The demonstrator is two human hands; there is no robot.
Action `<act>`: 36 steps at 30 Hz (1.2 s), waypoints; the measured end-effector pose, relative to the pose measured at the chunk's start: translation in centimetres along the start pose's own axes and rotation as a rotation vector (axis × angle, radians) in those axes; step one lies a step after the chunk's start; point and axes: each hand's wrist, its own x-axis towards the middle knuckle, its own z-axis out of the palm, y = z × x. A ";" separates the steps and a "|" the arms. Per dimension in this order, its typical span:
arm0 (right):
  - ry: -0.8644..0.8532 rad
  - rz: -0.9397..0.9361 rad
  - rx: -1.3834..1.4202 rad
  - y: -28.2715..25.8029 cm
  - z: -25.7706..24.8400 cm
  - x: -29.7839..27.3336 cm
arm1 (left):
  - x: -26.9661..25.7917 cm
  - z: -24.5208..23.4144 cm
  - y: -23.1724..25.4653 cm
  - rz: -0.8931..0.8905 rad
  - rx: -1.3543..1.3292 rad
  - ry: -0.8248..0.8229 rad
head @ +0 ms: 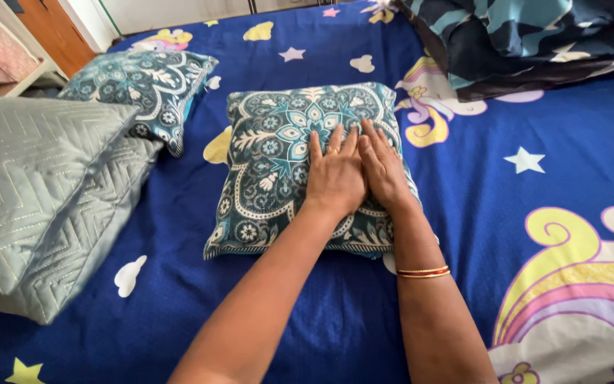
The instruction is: The person inserts a patterned pillow insert into a teal pillowcase, aligns the corners, and zips the case closed. They then smooth and adjust the finished pillow on the bed alongside other pillows.
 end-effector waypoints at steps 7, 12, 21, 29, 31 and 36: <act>-0.011 0.002 0.156 -2.3 -0.5 -1.0 | -4.2 -2.8 -4.9 -0.200 -0.039 -0.038; -0.031 0.070 0.013 -3.5 -0.6 -1.1 | -4.3 -1.6 -9.3 -0.525 -0.234 -0.047; -0.047 0.041 -0.179 -4.8 -0.7 -1.3 | -2.6 4.3 -18.5 -0.708 -1.065 0.076; -0.049 -0.035 -0.065 -4.6 -1.2 -1.3 | -4.4 6.4 -22.3 -0.709 -1.865 -0.264; -0.051 -0.037 -0.149 -5.0 -1.7 -1.6 | -5.1 6.9 -22.8 -0.599 -2.048 -0.296; -0.007 0.064 -0.294 -7.3 -2.3 -1.9 | -5.4 7.3 -22.1 -0.337 -2.138 -0.280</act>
